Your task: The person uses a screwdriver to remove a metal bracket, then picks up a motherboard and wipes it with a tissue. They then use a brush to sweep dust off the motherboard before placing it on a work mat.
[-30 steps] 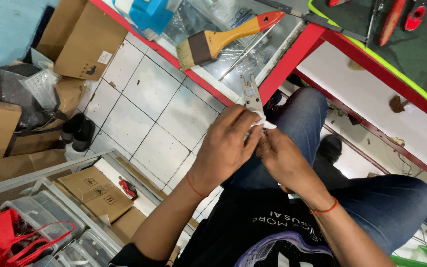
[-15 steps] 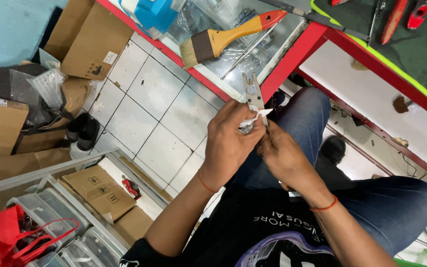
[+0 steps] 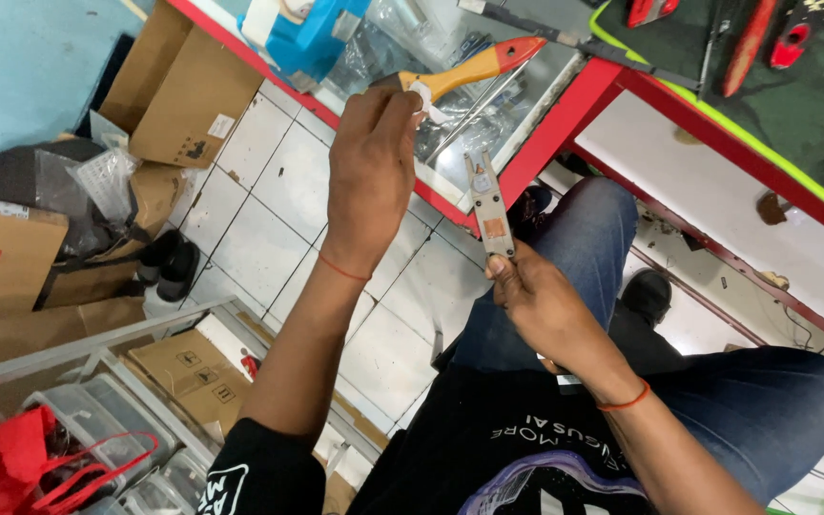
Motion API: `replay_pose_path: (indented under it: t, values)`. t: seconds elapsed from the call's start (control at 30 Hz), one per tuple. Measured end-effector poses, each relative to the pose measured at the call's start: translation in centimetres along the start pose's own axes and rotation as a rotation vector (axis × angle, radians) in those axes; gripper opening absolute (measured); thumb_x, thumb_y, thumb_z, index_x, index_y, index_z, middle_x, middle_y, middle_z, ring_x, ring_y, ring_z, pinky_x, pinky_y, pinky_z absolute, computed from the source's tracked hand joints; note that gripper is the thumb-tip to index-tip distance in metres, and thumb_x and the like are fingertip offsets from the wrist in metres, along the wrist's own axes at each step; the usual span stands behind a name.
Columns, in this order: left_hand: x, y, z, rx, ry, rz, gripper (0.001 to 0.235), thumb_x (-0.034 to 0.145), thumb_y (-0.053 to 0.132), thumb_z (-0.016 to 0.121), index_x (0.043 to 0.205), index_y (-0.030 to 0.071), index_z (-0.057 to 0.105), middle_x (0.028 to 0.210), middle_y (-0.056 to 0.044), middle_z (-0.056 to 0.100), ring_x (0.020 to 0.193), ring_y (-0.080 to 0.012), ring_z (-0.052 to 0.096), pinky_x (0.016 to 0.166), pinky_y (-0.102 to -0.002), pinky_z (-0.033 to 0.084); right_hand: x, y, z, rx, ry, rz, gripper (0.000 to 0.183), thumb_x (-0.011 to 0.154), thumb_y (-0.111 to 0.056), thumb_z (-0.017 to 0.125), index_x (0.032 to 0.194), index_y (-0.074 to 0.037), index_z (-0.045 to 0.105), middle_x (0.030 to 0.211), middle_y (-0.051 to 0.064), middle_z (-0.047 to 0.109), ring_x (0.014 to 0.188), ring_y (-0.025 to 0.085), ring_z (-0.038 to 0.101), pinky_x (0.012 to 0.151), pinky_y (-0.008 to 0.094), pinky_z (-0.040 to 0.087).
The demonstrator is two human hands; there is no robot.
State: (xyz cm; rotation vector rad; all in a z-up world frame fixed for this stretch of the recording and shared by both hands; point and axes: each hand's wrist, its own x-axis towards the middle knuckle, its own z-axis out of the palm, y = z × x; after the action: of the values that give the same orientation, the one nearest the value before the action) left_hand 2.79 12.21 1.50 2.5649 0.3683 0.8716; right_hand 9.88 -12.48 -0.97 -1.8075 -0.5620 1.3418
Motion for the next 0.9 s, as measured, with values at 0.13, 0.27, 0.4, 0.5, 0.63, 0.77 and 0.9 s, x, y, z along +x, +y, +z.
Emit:
replay_pose_path:
  t: [0.13,0.27,0.4,0.5,0.63,0.77,0.9]
  values:
    - [1.3,-1.6,1.2,0.238,-0.083,0.193,0.028,0.107,-0.023,0.071,0.130,-0.008,0.069,0.137,-0.027,0.057,0.123,-0.0452,0.064,0.094,-0.052,0.064,0.0,-0.6,-0.2,0.016,-0.010,0.054,0.035,0.120,-0.042,0.044,0.123,-0.014,0.066,0.092,0.001,0.059,0.083,0.014,0.058,0.078,0.034,0.054]
    - [2.5,1.6,-0.6,0.178,-0.166,0.185,0.028,0.117,-0.006,0.058,0.145,-0.007,0.063,0.147,-0.028,0.050,0.131,-0.0455,0.056,0.110,-0.056,0.057,0.1,-0.2,-0.1,0.033,-0.020,0.040,0.036,0.121,-0.044,0.043,0.109,-0.014,0.059,0.084,0.000,0.051,0.074,0.014,0.048,0.068,0.033,0.045]
    - [1.6,3.0,1.4,0.259,-0.153,0.236,0.017,0.115,0.014,0.075,0.107,0.000,0.070,0.104,-0.013,0.054,0.092,-0.0328,0.055,0.074,-0.047,0.049,0.2,0.1,0.0,0.062,-0.004,-0.010,0.037,0.121,-0.044,0.044,0.103,-0.014,0.056,0.082,0.000,0.050,0.074,0.014,0.048,0.069,0.032,0.046]
    - [1.0,1.9,3.9,0.384,-0.134,0.224,0.014,0.112,0.012,0.078,0.104,0.003,0.070,0.101,-0.010,0.057,0.090,-0.0296,0.058,0.071,-0.045,0.052,0.1,0.1,-0.3,0.010,0.004,-0.010,0.037,0.121,-0.043,0.044,0.103,-0.014,0.057,0.080,0.001,0.053,0.073,0.014,0.050,0.071,0.033,0.046]
    - [1.2,1.4,4.3,0.304,-0.184,0.101,0.022,0.109,0.019,0.081,0.115,0.003,0.067,0.100,-0.013,0.061,0.091,-0.0323,0.058,0.072,-0.047,0.052,0.0,0.1,-0.3,0.067,-0.018,0.002,0.031,0.123,-0.033,0.044,0.102,-0.014,0.055,0.081,0.000,0.051,0.071,0.013,0.045,0.067,0.032,0.043]
    - [1.6,2.3,2.3,0.271,-0.157,0.043,0.010,0.107,0.003,0.074,0.105,0.003,0.065,0.100,-0.013,0.059,0.090,-0.0327,0.058,0.071,-0.046,0.051,-0.1,0.3,-0.3,0.151,-0.055,-0.037,0.030,0.125,-0.034,0.044,0.101,-0.017,0.051,0.079,-0.002,0.039,0.068,0.012,0.035,0.060,0.031,0.035]
    - [1.0,5.2,-2.5,-0.009,-0.207,-0.112,0.017,0.114,-0.011,0.052,0.109,0.005,0.049,0.091,-0.011,0.049,0.079,-0.0290,0.045,0.071,-0.044,0.039,-0.1,0.5,-0.5,0.261,-0.075,-0.016,0.028,0.125,-0.029,0.046,0.102,-0.015,0.051,0.076,-0.002,0.033,0.062,0.012,0.029,0.051,0.030,0.030]
